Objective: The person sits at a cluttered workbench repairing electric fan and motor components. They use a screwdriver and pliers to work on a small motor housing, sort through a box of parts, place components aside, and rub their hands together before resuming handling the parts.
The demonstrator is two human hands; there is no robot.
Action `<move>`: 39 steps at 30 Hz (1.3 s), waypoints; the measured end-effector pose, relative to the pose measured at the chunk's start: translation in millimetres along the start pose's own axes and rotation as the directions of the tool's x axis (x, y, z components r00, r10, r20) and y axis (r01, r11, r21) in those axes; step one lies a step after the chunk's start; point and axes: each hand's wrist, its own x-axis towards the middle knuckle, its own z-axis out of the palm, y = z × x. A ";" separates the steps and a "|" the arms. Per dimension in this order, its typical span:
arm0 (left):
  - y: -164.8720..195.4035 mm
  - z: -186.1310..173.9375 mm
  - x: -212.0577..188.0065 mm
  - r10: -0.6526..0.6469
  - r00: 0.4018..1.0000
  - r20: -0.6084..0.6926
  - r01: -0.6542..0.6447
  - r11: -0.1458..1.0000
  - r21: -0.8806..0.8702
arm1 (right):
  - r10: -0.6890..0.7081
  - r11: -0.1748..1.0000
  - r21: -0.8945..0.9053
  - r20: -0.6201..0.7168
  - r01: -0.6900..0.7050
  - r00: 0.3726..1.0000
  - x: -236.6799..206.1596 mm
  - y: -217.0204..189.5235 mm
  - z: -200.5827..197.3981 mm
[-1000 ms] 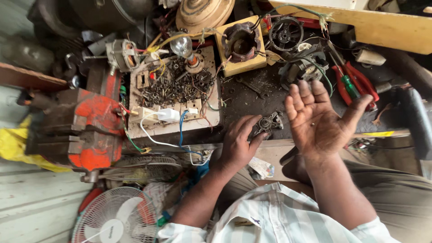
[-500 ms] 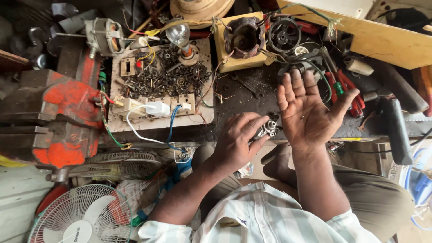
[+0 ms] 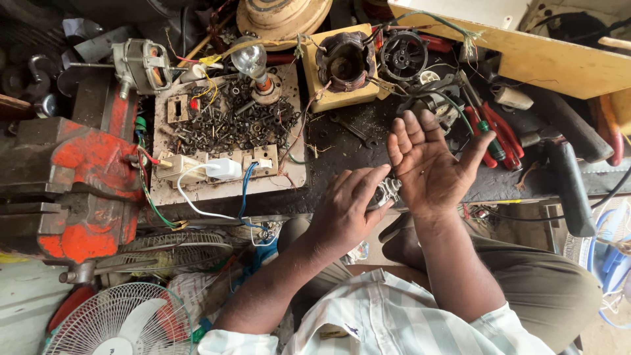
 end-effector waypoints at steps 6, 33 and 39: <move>9.6 -17.9 19.5 0.003 0.989 0.147 -0.013 0.998 0.068 | -0.025 1.000 -0.018 -0.001 0.025 1.000 -5.6 8.1 2.9; 11.1 -25.3 81.4 -0.018 0.862 0.507 0.005 1.000 0.027 | -0.041 0.981 -0.193 -0.151 0.011 0.988 -4.5 30.2 4.3; 4.4 -22.6 79.7 -0.034 0.853 0.521 0.014 0.999 0.044 | -0.032 0.961 -0.276 -0.159 -0.014 0.987 -3.8 39.5 -0.6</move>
